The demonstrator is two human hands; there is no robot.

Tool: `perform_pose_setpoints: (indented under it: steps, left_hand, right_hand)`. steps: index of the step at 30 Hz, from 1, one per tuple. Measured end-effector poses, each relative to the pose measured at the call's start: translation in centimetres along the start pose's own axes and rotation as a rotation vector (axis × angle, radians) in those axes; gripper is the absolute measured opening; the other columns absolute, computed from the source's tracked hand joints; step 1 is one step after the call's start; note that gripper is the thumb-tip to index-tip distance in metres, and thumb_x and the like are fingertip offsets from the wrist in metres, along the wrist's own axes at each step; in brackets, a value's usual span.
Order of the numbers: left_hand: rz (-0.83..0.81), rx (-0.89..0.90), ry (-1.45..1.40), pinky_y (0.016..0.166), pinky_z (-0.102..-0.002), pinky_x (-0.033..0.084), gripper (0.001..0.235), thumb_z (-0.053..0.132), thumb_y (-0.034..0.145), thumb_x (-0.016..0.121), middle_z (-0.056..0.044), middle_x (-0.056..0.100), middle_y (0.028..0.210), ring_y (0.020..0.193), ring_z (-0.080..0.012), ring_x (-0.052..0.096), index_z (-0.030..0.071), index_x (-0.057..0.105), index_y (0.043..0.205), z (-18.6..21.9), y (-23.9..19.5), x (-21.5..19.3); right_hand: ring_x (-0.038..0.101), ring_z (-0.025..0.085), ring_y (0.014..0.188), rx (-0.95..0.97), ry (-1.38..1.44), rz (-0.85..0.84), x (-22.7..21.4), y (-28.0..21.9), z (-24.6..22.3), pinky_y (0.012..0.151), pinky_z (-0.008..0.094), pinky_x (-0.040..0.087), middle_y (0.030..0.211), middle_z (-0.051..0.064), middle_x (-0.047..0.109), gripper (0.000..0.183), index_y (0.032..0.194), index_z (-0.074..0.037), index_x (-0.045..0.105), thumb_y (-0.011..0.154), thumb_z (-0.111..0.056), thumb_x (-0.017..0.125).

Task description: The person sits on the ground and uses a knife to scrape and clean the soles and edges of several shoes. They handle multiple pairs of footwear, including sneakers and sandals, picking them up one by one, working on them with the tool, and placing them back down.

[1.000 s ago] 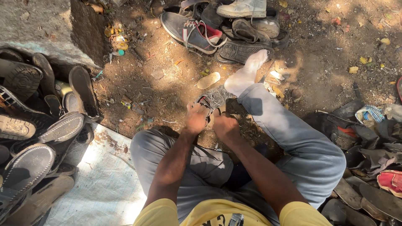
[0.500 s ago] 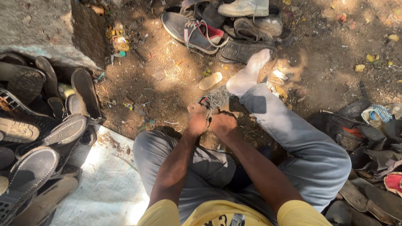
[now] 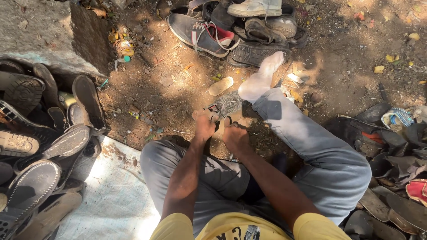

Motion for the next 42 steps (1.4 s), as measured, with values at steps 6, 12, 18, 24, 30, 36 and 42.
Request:
perform_pose_setpoints:
  steps: [6,12,18,24,30,36,42]
  left_hand:
    - [-0.025,-0.14,-0.173,0.093,-0.043,0.044,0.02,0.001,0.079,0.069,-0.011,0.073,0.097,0.102,-0.0347,0.062,0.015,0.078,0.09,-2.0,0.5,0.8]
    - [0.002,-0.112,-0.206,0.091,-0.046,0.044,0.008,0.008,0.079,0.076,-0.01,0.074,0.089,0.096,-0.0316,0.063,0.012,0.078,0.085,-1.2,1.5,-0.8]
    - [-0.02,-0.13,-0.332,0.087,-0.041,0.048,0.004,0.011,0.08,0.077,-0.011,0.073,0.085,0.089,-0.0308,0.066,0.008,0.078,0.083,-0.3,2.2,-2.1]
    - [-0.038,-0.169,-0.367,0.086,-0.039,0.049,0.007,0.011,0.081,0.078,-0.01,0.073,0.088,0.089,-0.0289,0.065,0.007,0.078,0.087,-0.8,1.5,-1.5]
    - [-0.087,-0.304,-0.488,0.089,-0.037,0.048,0.008,0.009,0.081,0.079,-0.01,0.074,0.089,0.094,-0.026,0.061,0.006,0.08,0.089,-2.1,2.0,-1.0]
    - [-0.087,-0.304,-0.54,0.086,-0.034,0.049,0.01,0.008,0.084,0.078,-0.009,0.074,0.089,0.093,-0.0231,0.064,0.003,0.079,0.092,-2.1,0.9,-1.5]
    - [-0.172,-0.44,-0.903,0.075,-0.028,0.051,0.008,0.007,0.088,0.075,-0.004,0.075,0.088,0.081,-0.0122,0.066,0.001,0.078,0.093,-3.2,0.4,1.1]
  right_hand:
    - [0.07,0.047,0.078,0.219,0.215,-0.069,-2.1,-2.8,0.9,0.067,0.055,0.056,0.101,0.031,0.068,0.05,0.142,0.006,0.047,0.095,-0.012,0.048]
    - [0.069,0.045,0.092,0.329,0.512,0.04,2.9,1.3,3.0,0.085,0.051,0.055,0.096,0.028,0.07,0.047,0.142,-0.007,0.061,0.101,-0.028,0.054]
    - [0.071,0.037,0.095,0.291,0.862,0.092,6.4,-2.9,3.8,0.082,0.045,0.054,0.112,0.026,0.068,0.047,0.139,0.0,0.054,0.102,-0.029,0.061]
    - [0.07,0.036,0.084,0.326,0.856,0.01,7.2,0.3,2.9,0.079,0.043,0.054,0.092,0.026,0.072,0.042,0.133,0.0,0.062,0.099,-0.024,0.057]
    - [0.067,0.037,0.083,0.283,0.763,0.128,6.8,-2.1,-0.3,0.072,0.044,0.053,0.091,0.028,0.068,0.033,0.127,0.002,0.061,0.103,-0.021,0.058]
    - [0.067,0.04,0.075,0.43,0.894,0.023,6.6,-0.9,-2.2,0.07,0.045,0.052,0.084,0.026,0.068,0.026,0.113,0.001,0.065,0.102,-0.021,0.059]
    - [0.067,0.046,0.082,0.351,0.809,0.178,1.6,-2.5,-4.1,0.07,0.049,0.051,0.088,0.029,0.067,0.033,0.124,0.004,0.061,0.1,-0.018,0.057]
Point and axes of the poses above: each hand's wrist, its own y-axis towards the middle knuckle, its own x-axis out of the palm, z = x × y, the point moved 8 cm from there along y, towards the middle knuckle
